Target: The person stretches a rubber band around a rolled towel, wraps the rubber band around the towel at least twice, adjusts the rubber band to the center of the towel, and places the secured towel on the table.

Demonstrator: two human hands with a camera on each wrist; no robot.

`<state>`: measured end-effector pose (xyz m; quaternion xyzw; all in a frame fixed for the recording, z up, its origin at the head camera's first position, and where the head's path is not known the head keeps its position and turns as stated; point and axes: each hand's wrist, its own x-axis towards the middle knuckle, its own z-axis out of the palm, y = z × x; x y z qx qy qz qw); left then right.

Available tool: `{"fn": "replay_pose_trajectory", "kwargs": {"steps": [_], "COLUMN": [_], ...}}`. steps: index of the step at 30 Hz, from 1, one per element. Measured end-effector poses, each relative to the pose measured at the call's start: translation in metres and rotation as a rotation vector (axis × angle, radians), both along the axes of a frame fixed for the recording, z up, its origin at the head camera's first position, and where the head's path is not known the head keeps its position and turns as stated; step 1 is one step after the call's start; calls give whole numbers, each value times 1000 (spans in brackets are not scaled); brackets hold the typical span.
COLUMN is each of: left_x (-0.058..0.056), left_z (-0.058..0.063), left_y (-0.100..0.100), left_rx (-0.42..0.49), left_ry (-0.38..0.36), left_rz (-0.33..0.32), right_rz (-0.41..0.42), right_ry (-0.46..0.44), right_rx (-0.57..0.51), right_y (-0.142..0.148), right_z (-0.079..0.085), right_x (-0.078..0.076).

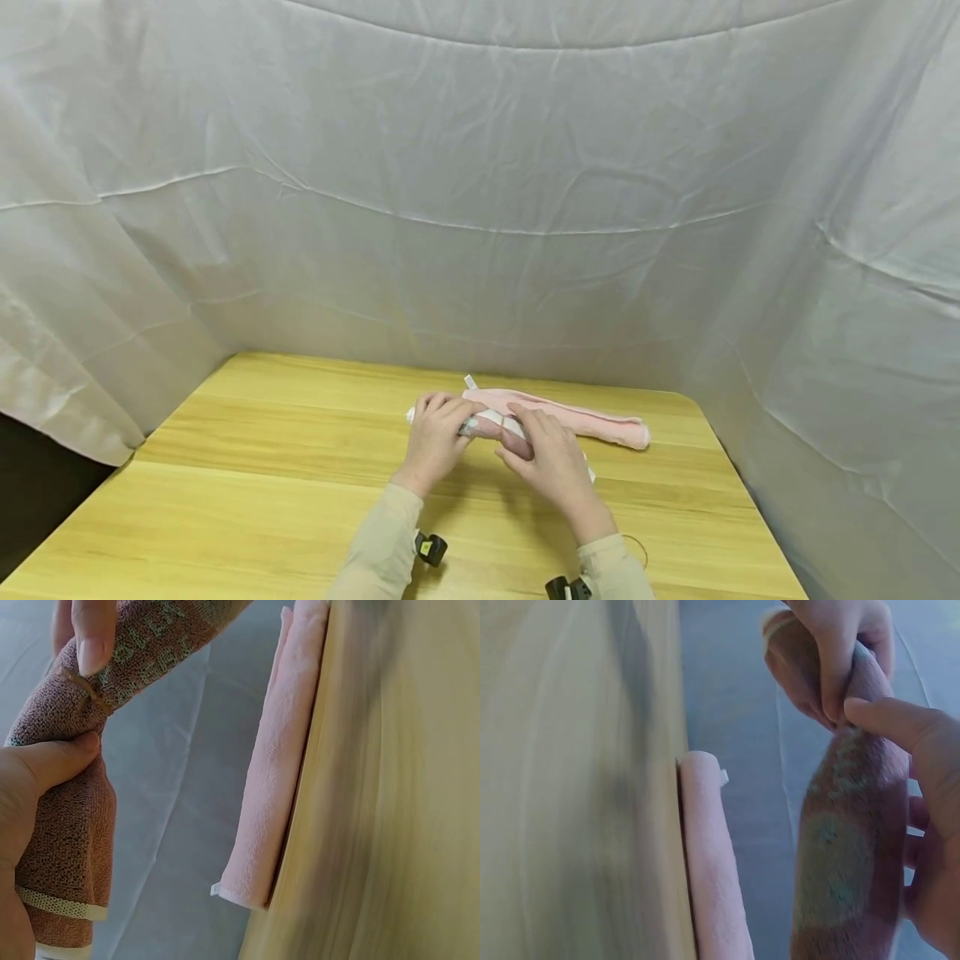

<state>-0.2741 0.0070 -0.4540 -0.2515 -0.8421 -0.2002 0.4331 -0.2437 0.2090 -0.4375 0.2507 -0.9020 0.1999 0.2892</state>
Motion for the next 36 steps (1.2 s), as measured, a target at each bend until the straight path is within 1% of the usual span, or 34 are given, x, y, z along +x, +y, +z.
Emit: {"fn": "replay_pose_trajectory", "kwargs": {"steps": [6,8,15,20,23,26,29,32,36], "left_x": [-2,-4,-6,-6,-6,-6,-5,-5,-5], "left_z": [2,2,3,3,3,2,2,0,-1], "left_y": [-7,-10,-16,-17,-17,-17,-16,-15,-15], "left_rx": [50,60,83,95,95,85,73,59,53], "left_ry": [-25,-23,-16,-15,-3,8,17,15,-2], "left_rz": [14,25,39,34,30,25,18,16,15], "right_rz": [10,6,-24,-37,-56,-71,-80,-95,-102], "right_ry": [41,38,-9,-58,-101,-120,-107,-72,6], "right_rx": [4,11,19,45,66,77,83,85,82], "right_y": [13,18,30,35,36,36,36,35,35], "right_z": [6,9,13,13,13,12,11,9,7], "right_x": [-3,-3,-3,-3,-2,-2,-2,-3,-2]}}
